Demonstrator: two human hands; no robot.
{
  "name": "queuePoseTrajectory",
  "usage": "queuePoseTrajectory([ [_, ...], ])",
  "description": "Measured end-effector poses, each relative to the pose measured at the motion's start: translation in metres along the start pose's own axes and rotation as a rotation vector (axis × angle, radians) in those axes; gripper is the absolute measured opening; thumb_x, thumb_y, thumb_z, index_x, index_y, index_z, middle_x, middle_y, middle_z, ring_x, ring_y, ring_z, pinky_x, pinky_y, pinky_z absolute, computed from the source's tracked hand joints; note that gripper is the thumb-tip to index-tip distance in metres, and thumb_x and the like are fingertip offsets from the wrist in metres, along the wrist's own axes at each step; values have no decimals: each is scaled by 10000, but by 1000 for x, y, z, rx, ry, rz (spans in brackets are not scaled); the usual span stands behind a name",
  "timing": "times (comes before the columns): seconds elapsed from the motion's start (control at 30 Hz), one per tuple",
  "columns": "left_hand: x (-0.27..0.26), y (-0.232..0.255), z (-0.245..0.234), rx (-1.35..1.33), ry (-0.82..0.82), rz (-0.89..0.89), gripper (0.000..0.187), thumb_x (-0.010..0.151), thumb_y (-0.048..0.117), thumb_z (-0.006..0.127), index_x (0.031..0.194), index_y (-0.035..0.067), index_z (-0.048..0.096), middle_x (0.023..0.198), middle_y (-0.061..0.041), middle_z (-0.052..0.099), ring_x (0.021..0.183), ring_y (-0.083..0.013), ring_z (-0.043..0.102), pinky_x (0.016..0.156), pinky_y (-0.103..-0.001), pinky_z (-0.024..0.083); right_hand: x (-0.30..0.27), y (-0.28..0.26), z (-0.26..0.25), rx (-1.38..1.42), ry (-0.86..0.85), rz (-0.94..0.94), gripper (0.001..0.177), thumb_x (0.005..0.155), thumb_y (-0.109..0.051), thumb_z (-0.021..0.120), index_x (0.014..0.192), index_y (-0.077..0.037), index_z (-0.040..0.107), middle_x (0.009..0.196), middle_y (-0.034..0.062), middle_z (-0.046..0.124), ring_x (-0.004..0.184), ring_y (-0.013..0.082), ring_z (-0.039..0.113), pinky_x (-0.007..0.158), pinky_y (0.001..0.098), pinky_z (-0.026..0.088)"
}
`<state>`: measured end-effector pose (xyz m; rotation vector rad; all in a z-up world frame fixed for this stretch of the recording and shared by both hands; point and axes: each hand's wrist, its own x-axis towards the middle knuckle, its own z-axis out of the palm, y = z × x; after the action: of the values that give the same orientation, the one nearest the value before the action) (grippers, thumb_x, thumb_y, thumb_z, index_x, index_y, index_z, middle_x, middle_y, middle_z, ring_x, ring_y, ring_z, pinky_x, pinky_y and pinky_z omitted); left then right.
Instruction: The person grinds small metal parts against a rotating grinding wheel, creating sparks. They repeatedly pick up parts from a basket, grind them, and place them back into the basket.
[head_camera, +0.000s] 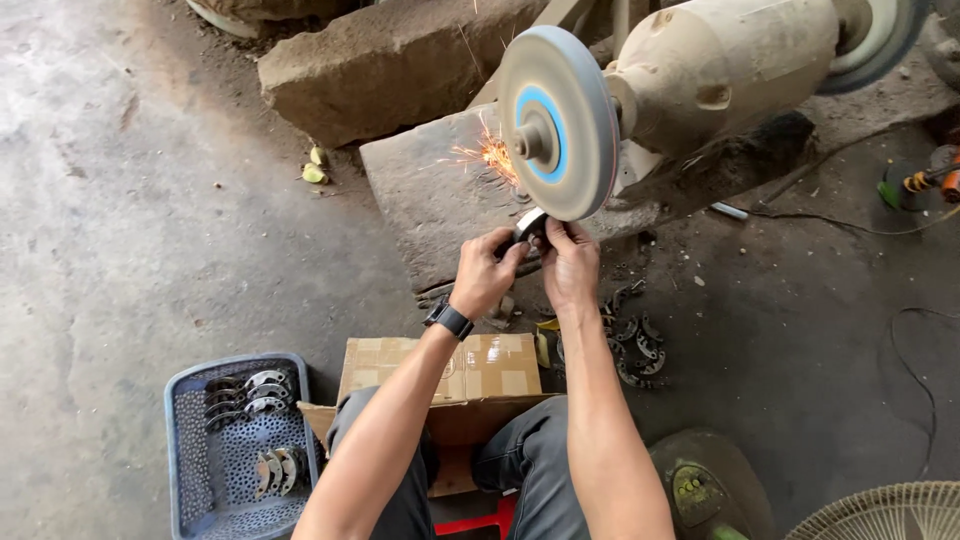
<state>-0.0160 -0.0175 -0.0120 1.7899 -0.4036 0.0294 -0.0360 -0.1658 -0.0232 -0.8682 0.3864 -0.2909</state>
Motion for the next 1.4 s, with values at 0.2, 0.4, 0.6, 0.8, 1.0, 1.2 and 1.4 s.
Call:
queuePoseTrajectory([
  [0.2,-2,10,-12,-55,-1,-82,164,895,116,700,958,-34,693,724,-190,690,608,-218,681,606,-357,520,4,13,-8,-44,-127,-21,154,1030,-73,687,1158,4,726,1012,65,706,862,164,606,785,305,507],
  [0.4,18,7,10,-41,-23,10,180,911,107,710,989,-53,688,784,-241,681,643,-306,679,642,-378,525,9,3,-15,43,55,-25,194,995,-90,654,1173,-24,700,1053,46,717,895,145,633,780,279,521],
  [0.6,10,-5,-16,13,48,-8,188,894,114,715,1016,-29,718,837,-233,715,732,-320,739,676,-383,550,16,28,-6,57,-11,9,193,1011,-94,659,1184,-15,691,1076,48,701,906,140,631,771,286,515],
  [0.8,7,-4,-61,66,48,10,225,876,60,697,1083,-26,699,914,-213,736,779,-321,738,676,-375,552,-2,31,20,79,-70,182,196,971,-67,668,1145,19,697,1074,121,721,937,206,688,845,308,600],
  [1.0,13,-3,-50,104,-2,95,206,848,45,724,1044,-16,714,918,-227,729,786,-364,720,660,-394,540,1,30,-1,130,-63,186,187,953,-22,700,1130,36,700,1062,131,716,944,215,699,848,317,619],
  [1.2,24,-1,-26,100,-29,87,192,871,92,722,1032,-13,727,813,-213,712,716,-320,715,661,-380,529,6,15,-3,88,80,155,197,945,-73,712,1121,14,709,1014,104,743,880,200,718,783,296,605],
  [1.4,20,-1,-46,140,1,18,172,894,98,718,1012,-26,713,801,-212,697,661,-287,682,639,-368,515,9,32,13,31,-7,96,171,958,-76,708,1099,16,738,968,124,763,816,201,716,725,294,590],
])
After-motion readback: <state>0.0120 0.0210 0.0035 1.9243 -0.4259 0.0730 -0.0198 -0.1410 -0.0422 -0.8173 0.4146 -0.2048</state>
